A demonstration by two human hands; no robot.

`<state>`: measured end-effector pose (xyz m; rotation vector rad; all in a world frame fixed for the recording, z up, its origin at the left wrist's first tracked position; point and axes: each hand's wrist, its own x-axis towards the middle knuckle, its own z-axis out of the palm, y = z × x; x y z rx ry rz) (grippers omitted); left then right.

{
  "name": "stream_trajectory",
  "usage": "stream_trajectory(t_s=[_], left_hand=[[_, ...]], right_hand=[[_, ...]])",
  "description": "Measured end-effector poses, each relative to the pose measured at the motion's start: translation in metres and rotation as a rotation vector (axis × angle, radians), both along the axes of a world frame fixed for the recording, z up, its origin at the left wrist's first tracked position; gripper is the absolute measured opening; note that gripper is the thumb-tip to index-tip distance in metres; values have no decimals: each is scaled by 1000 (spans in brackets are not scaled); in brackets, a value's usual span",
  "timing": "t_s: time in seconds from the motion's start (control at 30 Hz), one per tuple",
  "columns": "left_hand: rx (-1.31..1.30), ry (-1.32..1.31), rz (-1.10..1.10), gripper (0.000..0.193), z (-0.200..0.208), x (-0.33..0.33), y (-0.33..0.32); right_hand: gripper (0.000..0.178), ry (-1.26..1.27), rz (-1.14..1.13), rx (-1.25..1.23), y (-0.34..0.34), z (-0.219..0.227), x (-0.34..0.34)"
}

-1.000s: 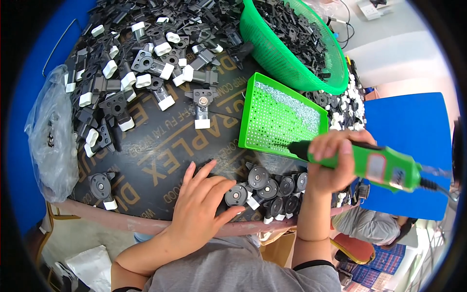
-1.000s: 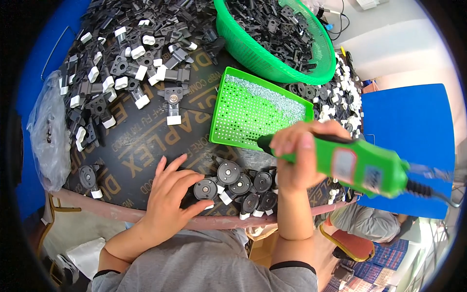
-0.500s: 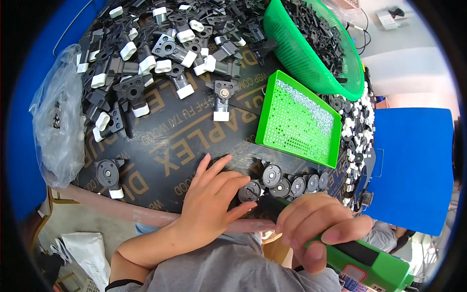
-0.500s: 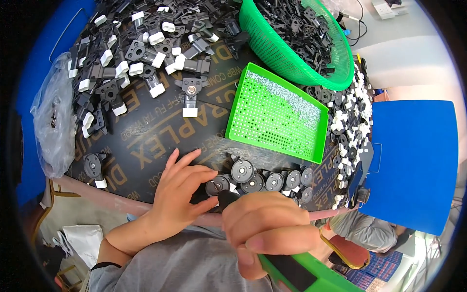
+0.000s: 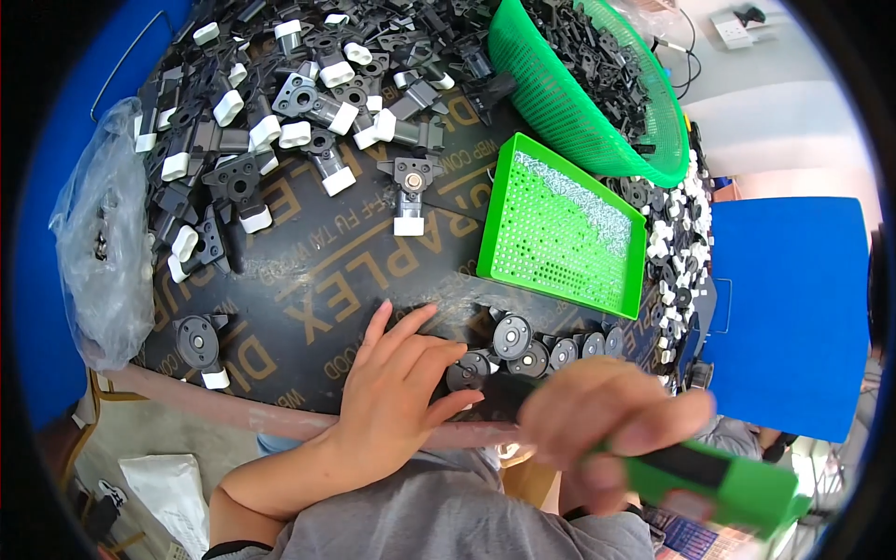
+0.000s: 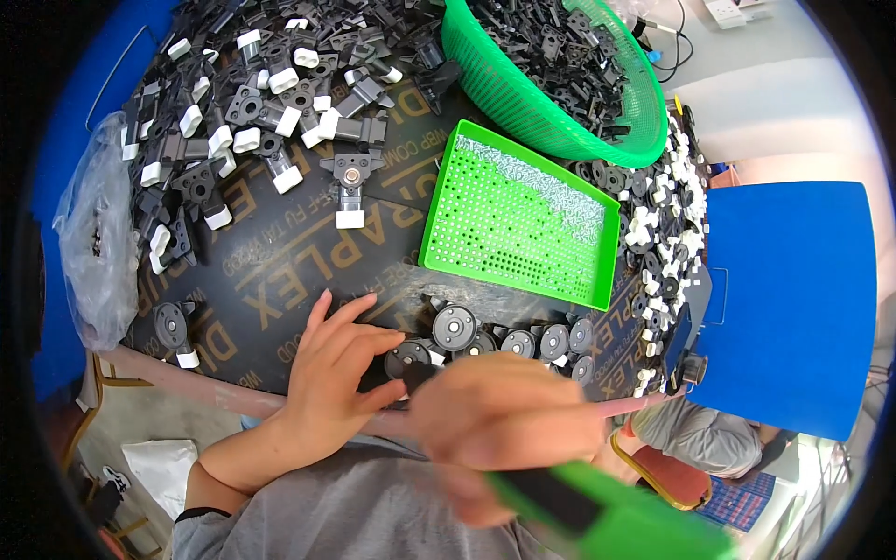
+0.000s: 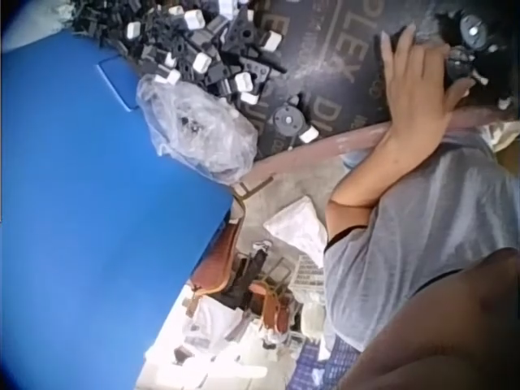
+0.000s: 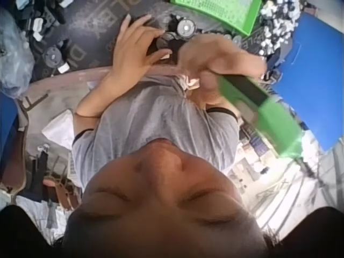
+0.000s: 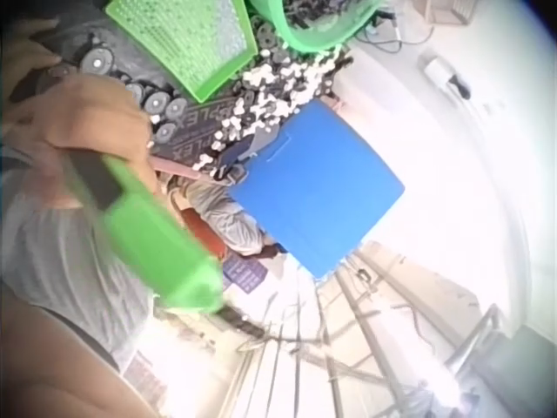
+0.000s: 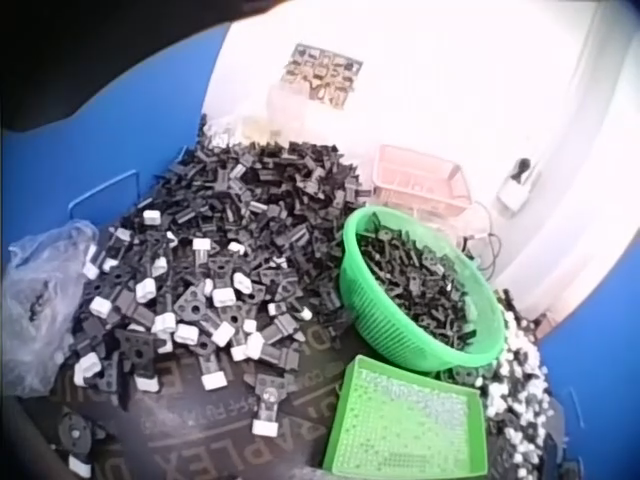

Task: The person assembles small plastic components using tiny screws and an electric screwdriver at a factory workbench.

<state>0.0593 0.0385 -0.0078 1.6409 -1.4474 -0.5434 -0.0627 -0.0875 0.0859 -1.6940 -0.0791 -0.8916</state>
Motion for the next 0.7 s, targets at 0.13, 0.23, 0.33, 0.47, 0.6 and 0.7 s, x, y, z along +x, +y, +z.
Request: stream_trajectory(t_s=[0.13, 0.23, 0.33, 0.47, 0.6, 0.7], left_hand=[[-36, -31, 10, 48, 5, -5, 0], [-37, -57, 15, 52, 0, -6, -2], [-18, -68, 22, 55, -2, -5, -1], [-13, -60, 23, 57, 1, -5, -2], [-7, -59, 20, 58, 0, -5, -2], [-2, -63, 11, 59, 1, -6, -1]], right_hand=[[21, -112, -324, -16, -27, 20, -13], [25, -97, -584, 84, -59, -7, -8], [26, -89, -589, 150, -71, -26, -6], [26, -109, -564, 156, -71, -24, -5], [26, -100, -568, 159, -71, -26, -5], [28, -59, -608, 52, -70, -27, -6]])
